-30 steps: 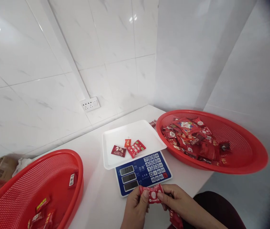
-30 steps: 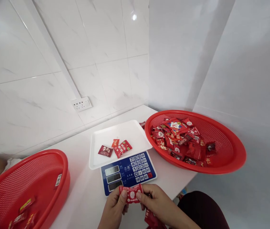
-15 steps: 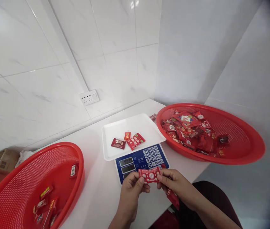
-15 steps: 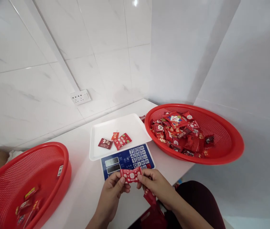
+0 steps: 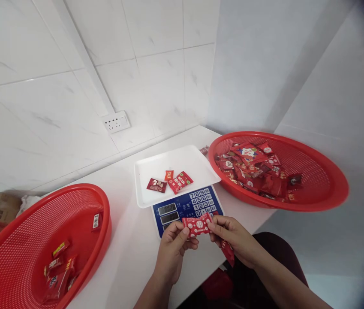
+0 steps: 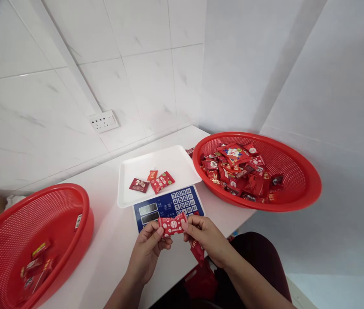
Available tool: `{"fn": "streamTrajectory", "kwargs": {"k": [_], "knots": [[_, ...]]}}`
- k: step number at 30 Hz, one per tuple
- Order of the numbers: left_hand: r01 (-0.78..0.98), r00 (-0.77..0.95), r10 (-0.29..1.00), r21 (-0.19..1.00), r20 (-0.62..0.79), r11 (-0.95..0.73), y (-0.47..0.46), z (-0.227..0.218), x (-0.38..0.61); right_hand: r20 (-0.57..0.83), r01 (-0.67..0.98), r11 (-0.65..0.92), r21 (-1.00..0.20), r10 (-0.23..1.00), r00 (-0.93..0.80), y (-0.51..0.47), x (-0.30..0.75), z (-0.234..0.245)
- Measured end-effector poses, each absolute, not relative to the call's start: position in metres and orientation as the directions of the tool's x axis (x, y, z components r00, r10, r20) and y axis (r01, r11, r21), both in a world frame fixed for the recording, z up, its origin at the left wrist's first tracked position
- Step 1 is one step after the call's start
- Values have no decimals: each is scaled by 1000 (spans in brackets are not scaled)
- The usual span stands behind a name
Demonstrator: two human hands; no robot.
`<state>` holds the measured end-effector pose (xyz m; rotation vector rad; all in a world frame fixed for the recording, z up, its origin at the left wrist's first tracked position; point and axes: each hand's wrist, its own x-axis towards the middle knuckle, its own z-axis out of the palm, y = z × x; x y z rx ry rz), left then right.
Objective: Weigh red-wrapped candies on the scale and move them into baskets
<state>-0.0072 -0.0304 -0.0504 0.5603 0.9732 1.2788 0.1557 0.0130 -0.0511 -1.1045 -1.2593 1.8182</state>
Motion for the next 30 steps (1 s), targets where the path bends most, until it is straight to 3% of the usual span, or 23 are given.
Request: {"fn": "streamTrajectory", "kwargs": {"k": [7,15,22,25,30], "knots": [[-431,-18,953,863,-301,264,-30,-51,-8,-255,-32,-293,-956,878,-406,13,158,-51],[-526,52,963,812,-265,253,-32,-50,-9,-266,-40,-290,-956,916,-301,14,157,-47],[-336,-102,983,935,-152,110,-32,-55,-7,-240,11,-247,-969,930,-278,14,159,-44],[-260,-152,980,962,-128,85,-32,-56,-6,-248,59,-243,-968,902,-353,13,160,-44],[-246,-127,983,964,-132,98,-33,-54,-6,-205,92,-184,-979,911,-357,12,157,-48]]}}
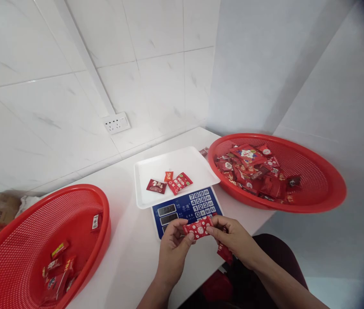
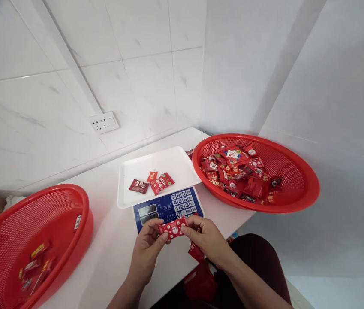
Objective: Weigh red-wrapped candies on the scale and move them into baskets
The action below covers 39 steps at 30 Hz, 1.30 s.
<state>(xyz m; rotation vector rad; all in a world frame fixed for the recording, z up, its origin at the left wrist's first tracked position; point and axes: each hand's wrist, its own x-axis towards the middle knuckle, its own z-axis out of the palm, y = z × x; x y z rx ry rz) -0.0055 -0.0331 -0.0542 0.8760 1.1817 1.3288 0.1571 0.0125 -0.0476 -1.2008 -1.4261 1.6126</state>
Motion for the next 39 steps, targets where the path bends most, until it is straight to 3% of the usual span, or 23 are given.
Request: {"fn": "streamTrajectory", "kwargs": {"k": [5,9,19,22,25,28,31,39], "knots": [[-195,24,988,969,-152,154,-32,-52,-5,-177,137,-137,-981,924,-339,12,155,-48],[-80,14,987,983,-162,163,-32,-49,-6,-164,170,-106,-980,911,-378,11,153,-46],[-119,59,980,974,-189,195,-34,-49,-9,-123,119,-75,-990,866,-484,7,150,-46],[-145,69,979,969,-193,201,-33,-53,-7,-56,195,51,-979,860,-507,15,153,-37],[-210,12,986,964,-165,164,-32,-61,-4,124,377,291,-879,904,-409,40,162,-11],[-240,-33,986,959,-164,152,-30,-69,-3,298,571,433,-697,900,-318,84,173,27],[-249,-12,984,954,-176,168,-28,-74,-2,325,856,344,-387,919,-222,139,177,58],[-254,-16,986,954,-169,159,-21,-87,-1,220,949,199,-244,965,-146,236,165,54]]}}
